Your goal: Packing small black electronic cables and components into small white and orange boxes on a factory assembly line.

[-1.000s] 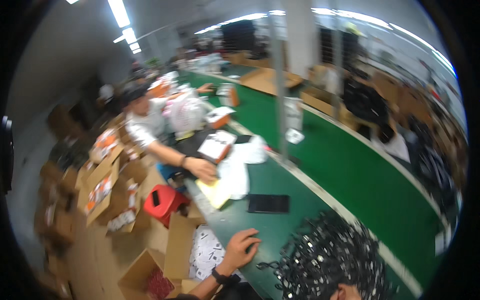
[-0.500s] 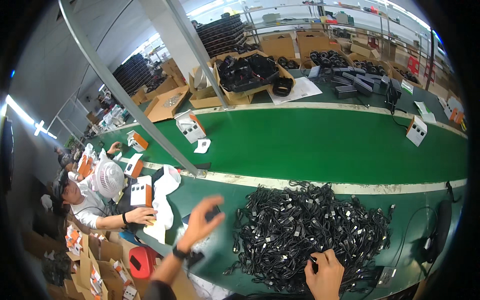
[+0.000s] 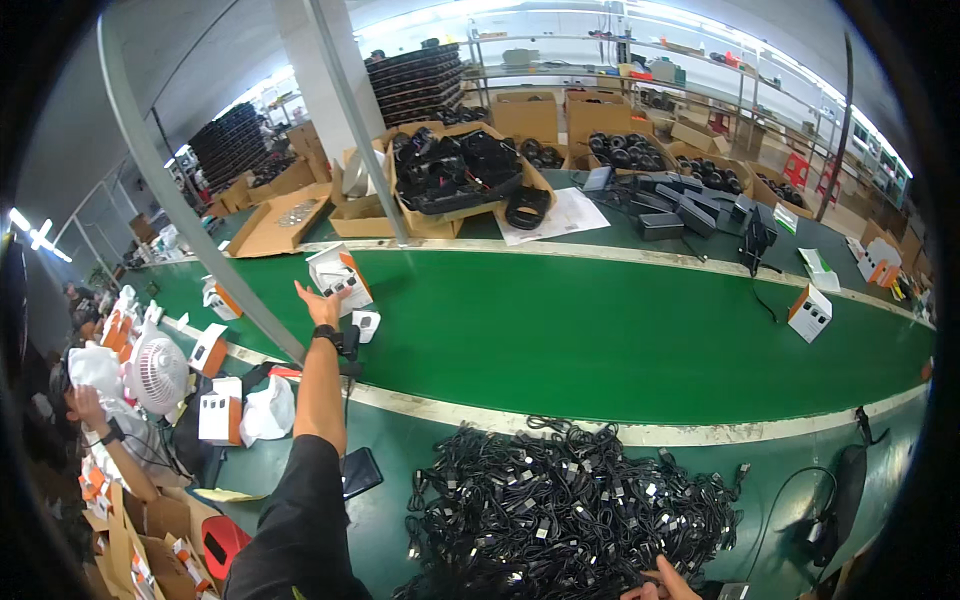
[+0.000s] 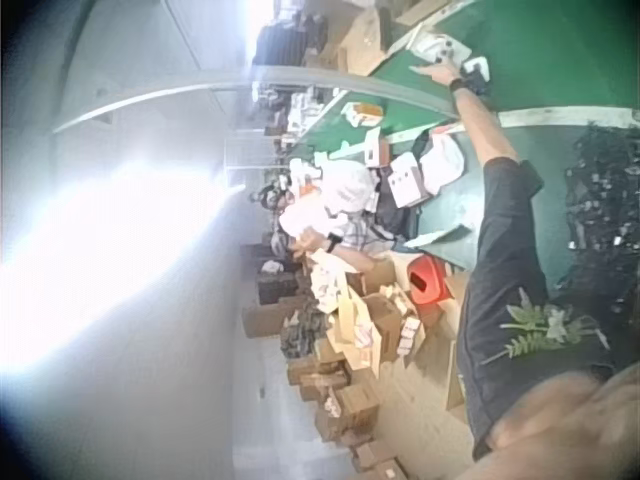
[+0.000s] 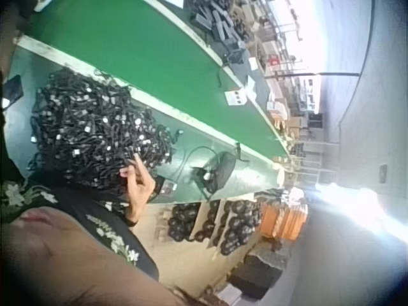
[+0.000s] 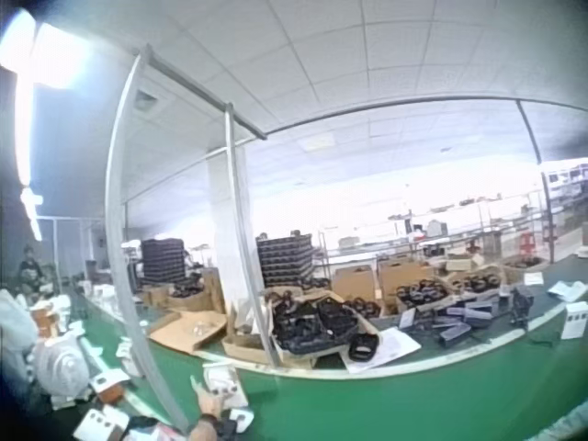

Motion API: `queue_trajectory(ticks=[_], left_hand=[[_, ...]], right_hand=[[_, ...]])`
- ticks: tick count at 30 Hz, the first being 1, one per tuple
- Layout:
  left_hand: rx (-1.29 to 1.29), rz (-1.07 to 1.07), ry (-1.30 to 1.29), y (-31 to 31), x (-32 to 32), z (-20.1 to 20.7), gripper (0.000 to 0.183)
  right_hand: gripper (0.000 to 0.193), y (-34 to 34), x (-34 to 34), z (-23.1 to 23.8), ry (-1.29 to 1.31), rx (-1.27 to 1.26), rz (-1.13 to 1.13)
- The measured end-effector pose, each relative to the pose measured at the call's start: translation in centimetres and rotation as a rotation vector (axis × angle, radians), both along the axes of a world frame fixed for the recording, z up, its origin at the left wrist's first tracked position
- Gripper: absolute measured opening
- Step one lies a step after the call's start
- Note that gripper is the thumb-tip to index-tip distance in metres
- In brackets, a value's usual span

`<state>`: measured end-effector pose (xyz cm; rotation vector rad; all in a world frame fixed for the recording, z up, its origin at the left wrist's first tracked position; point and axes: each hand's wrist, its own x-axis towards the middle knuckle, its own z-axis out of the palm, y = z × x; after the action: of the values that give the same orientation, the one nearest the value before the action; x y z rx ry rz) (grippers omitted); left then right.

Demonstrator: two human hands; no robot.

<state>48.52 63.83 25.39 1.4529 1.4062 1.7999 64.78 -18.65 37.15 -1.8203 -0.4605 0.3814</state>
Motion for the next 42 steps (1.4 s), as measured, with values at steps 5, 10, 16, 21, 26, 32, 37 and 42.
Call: queue_trajectory(ticks=[5,10,16,21,26,32,37,42], left_hand=[[-0.216,-0.266,0.372,-1.8,2.3,1.2,0.088],[-0.068,-0.341,0.528,-11.4,6.5,5.2,0.063],[-0.120,-0.868,0.256,-29.8,-4.1,14.5,0.085],[-0.289,-0.761,0.243,-45.9,-15.3,13.4,0.085],[-0.431,-0.446,0.088,-54.9,-22.7,4.5,0.081],[-0.214,-0.455,-0.451,-57.1,-22.1,2.5,0.066],[-0.168,-0.333,-0.578,-56.8,-20.8,2.3,0.051],[-0.141,-0.436,-0.426,-56.3,-22.3,3.3,0.061]], right_hand=[[0.026,1.1,-0.4,-2.1,0.018,0.119,-0.029],[0.026,4.3,-0.6,1.0,-0.012,0.080,0.104],[0.032,5.9,-2.5,2.6,-0.229,0.100,0.227],[0.036,9.9,-4.9,6.8,-0.575,0.056,0.607],[0.033,16.5,-10.5,7.3,-0.593,0.224,1.164],[0.030,22.4,-17.7,2.0,-0.740,0.483,1.242],[0.023,25.4,-22.4,-1.8,-0.792,0.463,1.031],[0.030,26.7,-23.0,-2.8,-1.247,0.261,0.993]])
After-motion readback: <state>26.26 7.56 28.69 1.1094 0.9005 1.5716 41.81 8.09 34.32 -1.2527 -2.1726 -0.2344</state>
